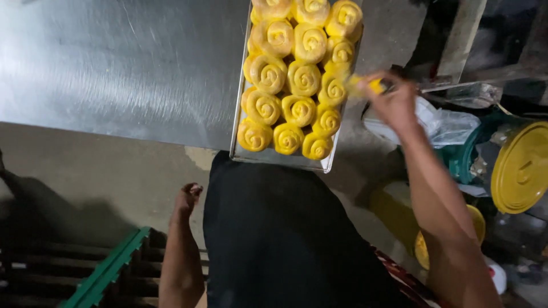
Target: Using a brush to apply a yellow glaze or egg wash to spiral-shaped pastry dough on a tray.
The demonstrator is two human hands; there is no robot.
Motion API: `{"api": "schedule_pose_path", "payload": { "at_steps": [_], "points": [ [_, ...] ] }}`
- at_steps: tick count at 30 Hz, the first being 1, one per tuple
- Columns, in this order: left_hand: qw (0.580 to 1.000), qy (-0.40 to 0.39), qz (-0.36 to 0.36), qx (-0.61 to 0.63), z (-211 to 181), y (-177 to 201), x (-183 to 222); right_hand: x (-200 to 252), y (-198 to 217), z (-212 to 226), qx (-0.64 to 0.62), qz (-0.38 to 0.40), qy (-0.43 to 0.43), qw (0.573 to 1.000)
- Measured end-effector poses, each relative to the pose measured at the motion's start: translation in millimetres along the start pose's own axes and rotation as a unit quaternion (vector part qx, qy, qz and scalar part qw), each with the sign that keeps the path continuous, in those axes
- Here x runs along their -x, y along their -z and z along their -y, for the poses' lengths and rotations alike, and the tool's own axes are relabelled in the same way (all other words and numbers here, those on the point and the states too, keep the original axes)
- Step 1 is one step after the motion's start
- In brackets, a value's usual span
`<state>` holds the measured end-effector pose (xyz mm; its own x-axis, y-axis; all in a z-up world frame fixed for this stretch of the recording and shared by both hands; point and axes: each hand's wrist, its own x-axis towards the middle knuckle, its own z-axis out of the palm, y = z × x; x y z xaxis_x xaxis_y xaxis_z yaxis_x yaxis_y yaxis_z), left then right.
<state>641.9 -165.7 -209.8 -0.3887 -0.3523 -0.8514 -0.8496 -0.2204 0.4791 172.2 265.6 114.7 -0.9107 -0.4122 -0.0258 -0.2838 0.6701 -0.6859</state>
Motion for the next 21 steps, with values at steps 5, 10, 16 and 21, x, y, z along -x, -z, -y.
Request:
{"api": "schedule_pose_path", "payload": {
  "at_steps": [5,10,16,21],
  "points": [
    [0.990,0.028,-0.029,-0.138,-4,-3,6,23,6,10,-0.052,0.065,0.033,0.996],
    [0.981,-0.014,-0.031,-0.190,-22,-9,5,37,16,23,-0.063,0.172,-0.094,0.979],
    [0.980,-0.118,-0.039,-0.155,-16,-27,-14,23,9,62,0.091,0.055,-0.007,0.994],
    [0.990,-0.067,-0.030,-0.122,-19,-33,-14,27,-24,70,0.167,0.009,0.241,0.956]
  ]
}}
